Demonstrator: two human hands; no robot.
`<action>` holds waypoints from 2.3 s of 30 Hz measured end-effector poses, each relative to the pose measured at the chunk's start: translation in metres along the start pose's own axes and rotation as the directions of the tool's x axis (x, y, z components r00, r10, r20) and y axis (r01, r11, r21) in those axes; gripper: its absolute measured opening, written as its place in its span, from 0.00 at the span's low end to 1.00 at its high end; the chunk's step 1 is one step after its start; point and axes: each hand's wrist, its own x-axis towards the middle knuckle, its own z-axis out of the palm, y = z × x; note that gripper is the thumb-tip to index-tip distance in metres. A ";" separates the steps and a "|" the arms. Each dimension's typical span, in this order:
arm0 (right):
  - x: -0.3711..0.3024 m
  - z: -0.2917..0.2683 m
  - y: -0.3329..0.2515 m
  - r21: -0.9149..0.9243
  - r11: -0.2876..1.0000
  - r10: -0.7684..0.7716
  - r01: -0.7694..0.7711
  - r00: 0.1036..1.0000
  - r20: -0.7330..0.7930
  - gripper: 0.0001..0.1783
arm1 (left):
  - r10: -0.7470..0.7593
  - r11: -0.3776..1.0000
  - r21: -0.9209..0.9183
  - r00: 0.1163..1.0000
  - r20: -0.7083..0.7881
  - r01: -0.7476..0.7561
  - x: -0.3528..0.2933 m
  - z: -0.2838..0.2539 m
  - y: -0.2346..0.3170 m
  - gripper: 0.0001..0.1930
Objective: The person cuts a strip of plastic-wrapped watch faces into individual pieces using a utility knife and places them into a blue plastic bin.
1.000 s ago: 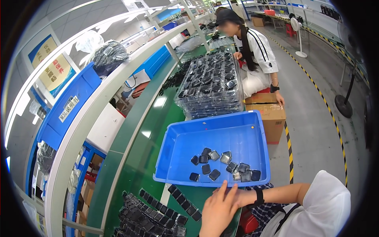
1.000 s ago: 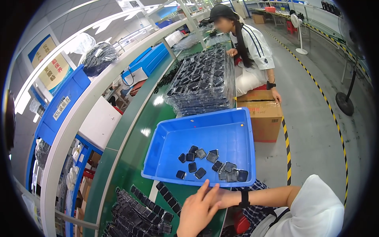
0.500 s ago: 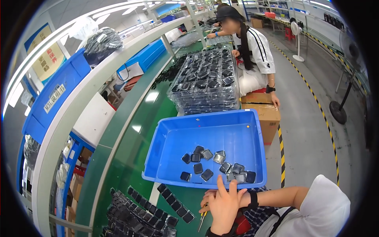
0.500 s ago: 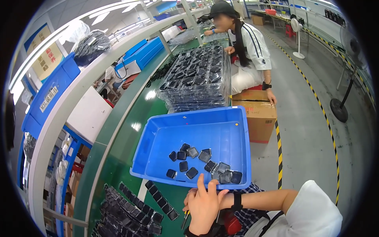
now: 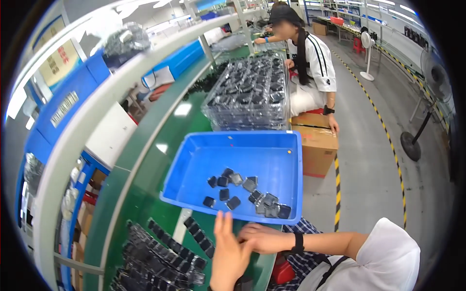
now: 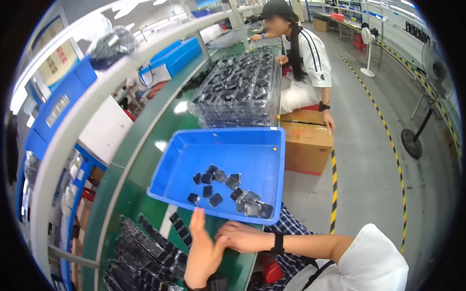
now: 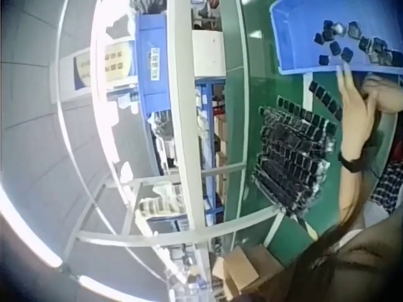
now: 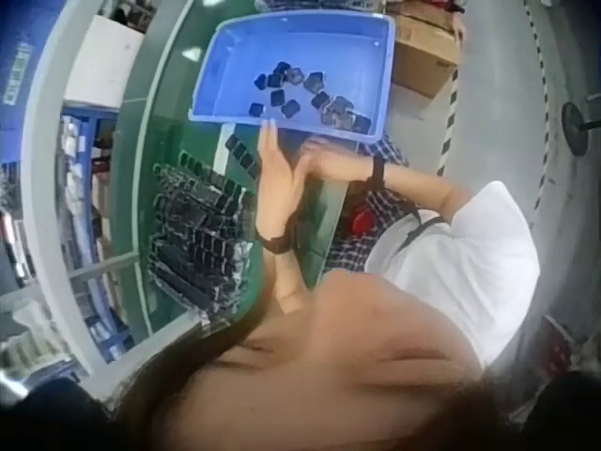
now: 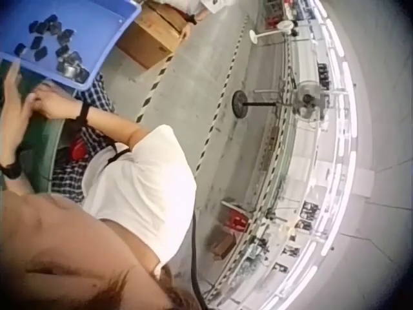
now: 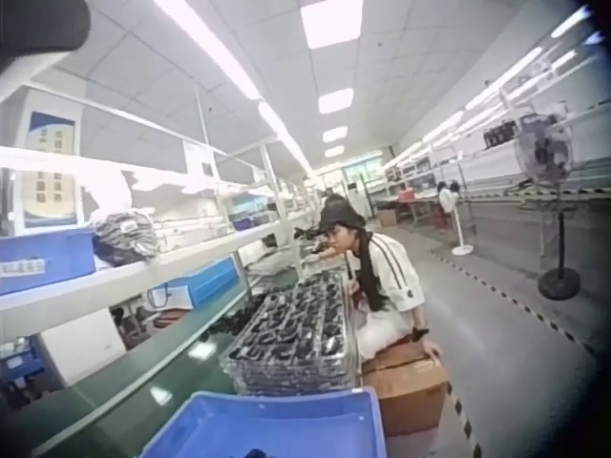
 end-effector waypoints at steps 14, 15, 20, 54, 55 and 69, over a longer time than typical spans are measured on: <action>0.006 0.009 -0.021 0.045 0.976 0.218 -0.214 0.937 -0.273 0.19 | -0.142 0.989 0.012 0.936 0.322 0.146 -0.104 -0.071 -0.076 0.14; 0.014 0.012 -0.018 -0.031 0.974 0.212 -0.226 0.947 -0.242 0.19 | -0.150 0.989 0.049 0.937 0.314 0.142 -0.097 -0.070 -0.066 0.14; 0.021 0.018 -0.002 -0.207 0.966 0.140 -0.158 0.985 -0.100 0.17 | -0.134 0.974 0.215 0.952 0.276 0.075 -0.093 -0.059 -0.053 0.17; 0.026 -0.002 -0.014 -0.162 0.985 -0.049 0.051 0.999 0.018 0.19 | -0.237 0.971 -0.027 0.970 0.045 0.238 -0.093 -0.020 -0.096 0.09; 0.026 -0.002 -0.013 -0.164 0.985 -0.052 0.054 0.999 0.015 0.19 | -0.242 0.970 -0.025 0.969 0.050 0.244 -0.095 -0.019 -0.097 0.09; 0.023 -0.005 -0.011 -0.110 0.993 -0.025 0.032 0.998 0.065 0.21 | -0.213 0.976 0.052 0.976 0.054 0.210 -0.094 -0.019 -0.094 0.09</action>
